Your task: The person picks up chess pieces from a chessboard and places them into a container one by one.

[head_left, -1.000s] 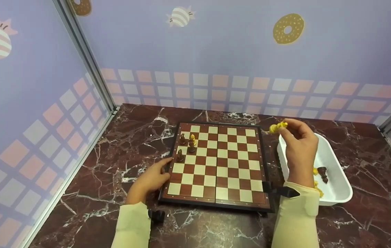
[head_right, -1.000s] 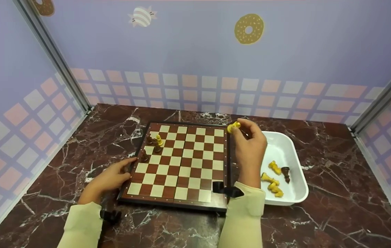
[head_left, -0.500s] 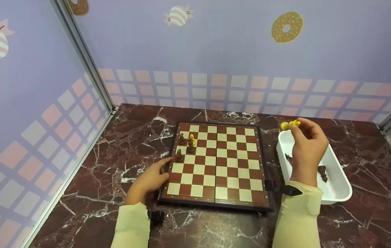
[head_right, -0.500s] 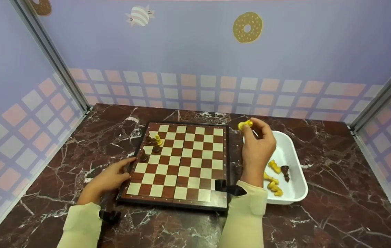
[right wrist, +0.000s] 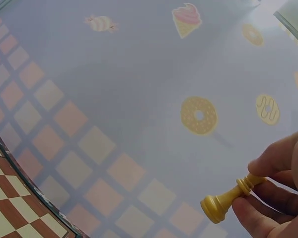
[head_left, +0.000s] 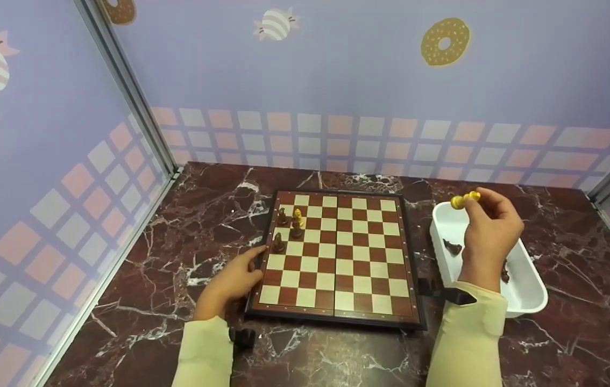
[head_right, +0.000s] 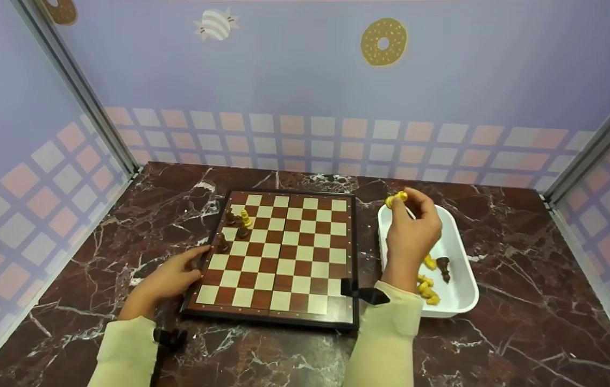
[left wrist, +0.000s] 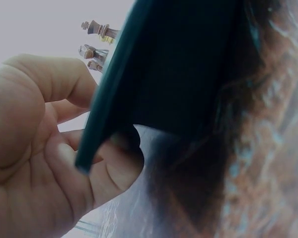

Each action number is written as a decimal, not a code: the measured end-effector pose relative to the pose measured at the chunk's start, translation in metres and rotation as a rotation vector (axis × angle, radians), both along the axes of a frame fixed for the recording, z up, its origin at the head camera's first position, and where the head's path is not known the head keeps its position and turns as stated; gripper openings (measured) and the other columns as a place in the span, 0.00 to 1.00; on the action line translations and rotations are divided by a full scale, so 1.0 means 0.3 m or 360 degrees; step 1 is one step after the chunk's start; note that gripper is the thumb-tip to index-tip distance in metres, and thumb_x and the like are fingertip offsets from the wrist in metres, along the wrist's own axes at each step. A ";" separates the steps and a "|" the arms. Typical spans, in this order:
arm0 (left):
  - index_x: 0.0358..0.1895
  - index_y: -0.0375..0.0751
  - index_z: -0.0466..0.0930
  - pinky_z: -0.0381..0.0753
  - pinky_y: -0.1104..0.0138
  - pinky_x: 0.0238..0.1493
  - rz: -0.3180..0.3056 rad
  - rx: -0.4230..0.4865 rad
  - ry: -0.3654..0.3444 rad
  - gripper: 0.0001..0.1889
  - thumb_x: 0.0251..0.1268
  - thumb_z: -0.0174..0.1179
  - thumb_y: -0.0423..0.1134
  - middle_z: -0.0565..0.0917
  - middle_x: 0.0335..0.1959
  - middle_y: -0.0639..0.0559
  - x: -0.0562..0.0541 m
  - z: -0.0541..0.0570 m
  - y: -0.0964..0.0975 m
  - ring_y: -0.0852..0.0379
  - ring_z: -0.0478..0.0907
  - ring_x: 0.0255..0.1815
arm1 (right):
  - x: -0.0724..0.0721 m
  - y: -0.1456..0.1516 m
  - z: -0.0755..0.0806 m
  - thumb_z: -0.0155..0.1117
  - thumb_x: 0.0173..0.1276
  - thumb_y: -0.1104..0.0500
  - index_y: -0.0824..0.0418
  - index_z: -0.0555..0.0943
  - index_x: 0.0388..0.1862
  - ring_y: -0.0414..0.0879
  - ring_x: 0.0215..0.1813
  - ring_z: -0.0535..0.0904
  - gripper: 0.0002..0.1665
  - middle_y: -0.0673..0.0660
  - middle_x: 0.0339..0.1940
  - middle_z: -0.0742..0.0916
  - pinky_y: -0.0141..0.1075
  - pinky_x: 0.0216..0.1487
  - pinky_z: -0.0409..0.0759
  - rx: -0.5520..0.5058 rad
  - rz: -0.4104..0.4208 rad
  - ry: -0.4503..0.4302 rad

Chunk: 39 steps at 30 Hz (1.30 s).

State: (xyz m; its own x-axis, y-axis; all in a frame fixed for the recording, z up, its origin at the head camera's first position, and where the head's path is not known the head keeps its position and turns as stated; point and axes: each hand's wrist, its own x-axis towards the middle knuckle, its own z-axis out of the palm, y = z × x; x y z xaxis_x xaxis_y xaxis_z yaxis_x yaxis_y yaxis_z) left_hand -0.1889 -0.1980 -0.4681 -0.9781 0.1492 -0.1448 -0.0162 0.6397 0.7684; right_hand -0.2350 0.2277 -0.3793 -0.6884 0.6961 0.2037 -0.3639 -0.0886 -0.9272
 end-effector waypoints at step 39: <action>0.82 0.36 0.64 0.65 0.64 0.27 -0.0016 0.0017 0.0000 0.36 0.69 0.51 0.27 0.70 0.25 0.53 0.002 -0.006 -0.001 0.58 0.62 0.21 | -0.013 0.038 -0.013 0.67 0.65 0.73 0.73 0.89 0.53 0.41 0.44 0.80 0.17 0.46 0.35 0.86 0.31 0.50 0.76 0.0086 -0.0145 -0.0171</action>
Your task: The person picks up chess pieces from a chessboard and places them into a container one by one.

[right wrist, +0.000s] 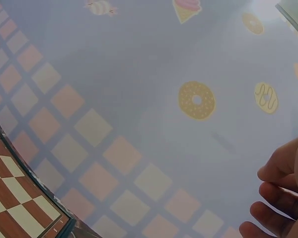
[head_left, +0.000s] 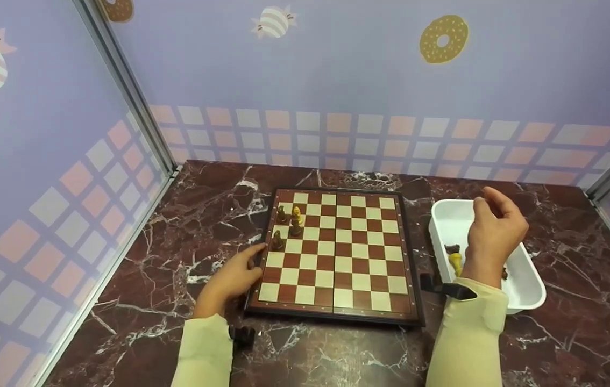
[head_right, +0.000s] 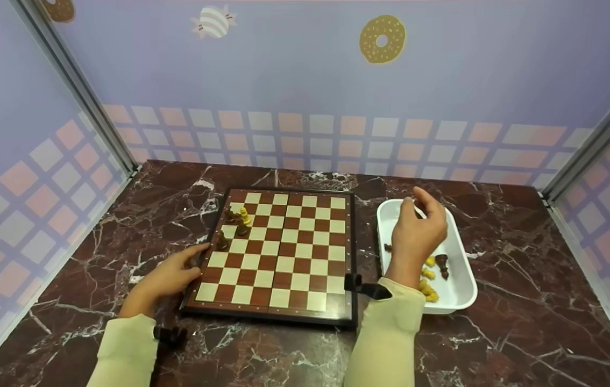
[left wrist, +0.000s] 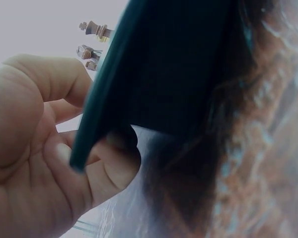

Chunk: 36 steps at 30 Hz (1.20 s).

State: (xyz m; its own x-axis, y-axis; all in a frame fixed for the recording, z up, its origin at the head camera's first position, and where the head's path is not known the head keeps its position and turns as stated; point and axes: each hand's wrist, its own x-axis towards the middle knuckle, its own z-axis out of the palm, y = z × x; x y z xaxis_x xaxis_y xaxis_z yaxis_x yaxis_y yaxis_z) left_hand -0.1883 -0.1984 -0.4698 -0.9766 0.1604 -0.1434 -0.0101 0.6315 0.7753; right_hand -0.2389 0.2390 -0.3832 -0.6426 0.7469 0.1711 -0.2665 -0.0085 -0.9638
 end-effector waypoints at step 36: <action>0.83 0.36 0.61 0.64 0.64 0.26 0.0001 0.0019 -0.0063 0.35 0.71 0.50 0.27 0.68 0.22 0.54 -0.001 0.005 0.001 0.60 0.60 0.19 | 0.008 -0.125 0.014 0.68 0.66 0.73 0.71 0.89 0.49 0.40 0.46 0.83 0.13 0.43 0.35 0.86 0.28 0.49 0.79 0.0244 0.0375 0.0095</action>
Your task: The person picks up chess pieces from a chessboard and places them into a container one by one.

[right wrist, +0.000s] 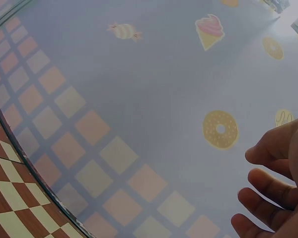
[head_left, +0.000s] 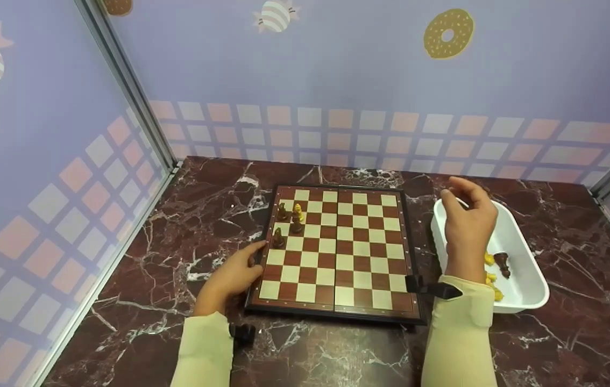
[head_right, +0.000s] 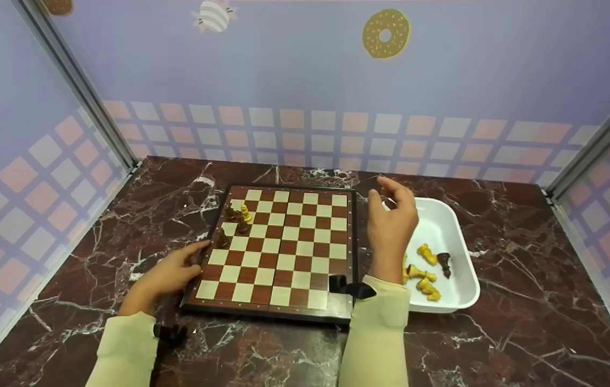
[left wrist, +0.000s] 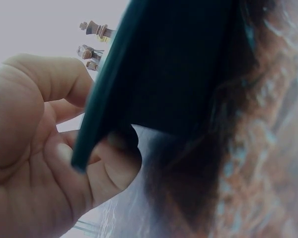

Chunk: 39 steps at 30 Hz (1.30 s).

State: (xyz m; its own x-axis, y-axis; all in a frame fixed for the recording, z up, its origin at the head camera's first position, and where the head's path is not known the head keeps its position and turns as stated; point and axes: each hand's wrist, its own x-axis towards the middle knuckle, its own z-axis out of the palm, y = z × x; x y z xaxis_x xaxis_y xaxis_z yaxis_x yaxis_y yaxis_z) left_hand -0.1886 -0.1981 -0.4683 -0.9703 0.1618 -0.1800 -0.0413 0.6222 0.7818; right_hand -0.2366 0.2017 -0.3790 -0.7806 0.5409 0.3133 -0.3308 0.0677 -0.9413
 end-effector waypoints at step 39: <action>0.83 0.36 0.62 0.65 0.63 0.28 -0.0016 -0.0047 0.0018 0.36 0.69 0.50 0.28 0.70 0.25 0.52 -0.001 0.002 -0.004 0.57 0.62 0.21 | 0.005 -0.121 -0.012 0.68 0.70 0.71 0.73 0.86 0.57 0.37 0.48 0.82 0.17 0.66 0.50 0.87 0.33 0.57 0.79 0.0377 0.0311 -0.0067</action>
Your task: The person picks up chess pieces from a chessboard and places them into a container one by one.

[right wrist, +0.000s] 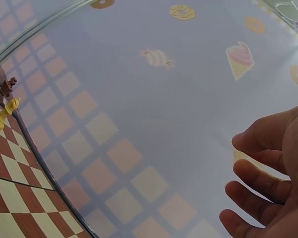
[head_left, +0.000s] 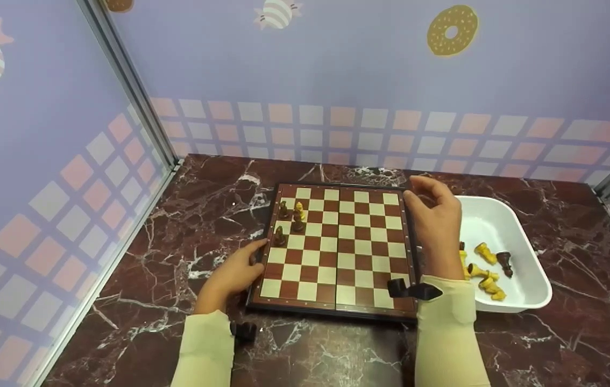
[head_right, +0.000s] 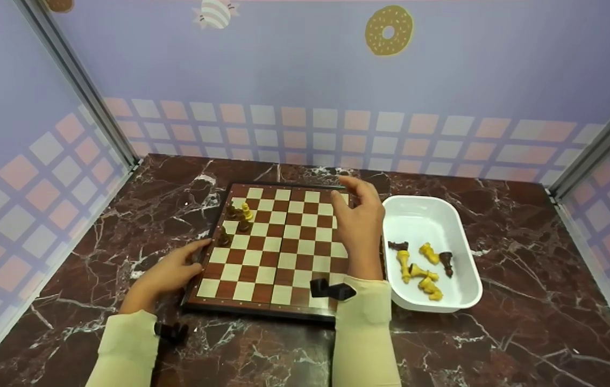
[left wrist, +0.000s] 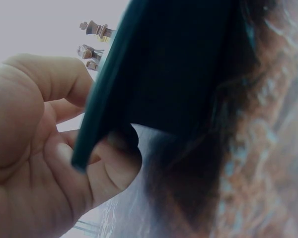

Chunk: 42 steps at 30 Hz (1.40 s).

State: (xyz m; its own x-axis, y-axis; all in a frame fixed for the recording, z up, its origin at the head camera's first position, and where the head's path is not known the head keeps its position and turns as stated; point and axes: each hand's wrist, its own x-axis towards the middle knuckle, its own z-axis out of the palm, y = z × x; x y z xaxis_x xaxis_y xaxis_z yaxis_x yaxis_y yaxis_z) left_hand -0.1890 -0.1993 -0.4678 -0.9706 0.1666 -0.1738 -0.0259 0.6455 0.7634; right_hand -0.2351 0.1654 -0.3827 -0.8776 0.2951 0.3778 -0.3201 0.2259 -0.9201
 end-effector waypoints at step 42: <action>0.82 0.35 0.63 0.65 0.63 0.28 0.0014 0.0013 0.0011 0.36 0.68 0.50 0.27 0.68 0.23 0.53 -0.001 -0.001 0.001 0.57 0.61 0.22 | -0.006 -0.133 -0.044 0.71 0.68 0.69 0.70 0.87 0.56 0.56 0.58 0.83 0.17 0.65 0.53 0.88 0.43 0.61 0.80 0.0272 0.0179 0.0000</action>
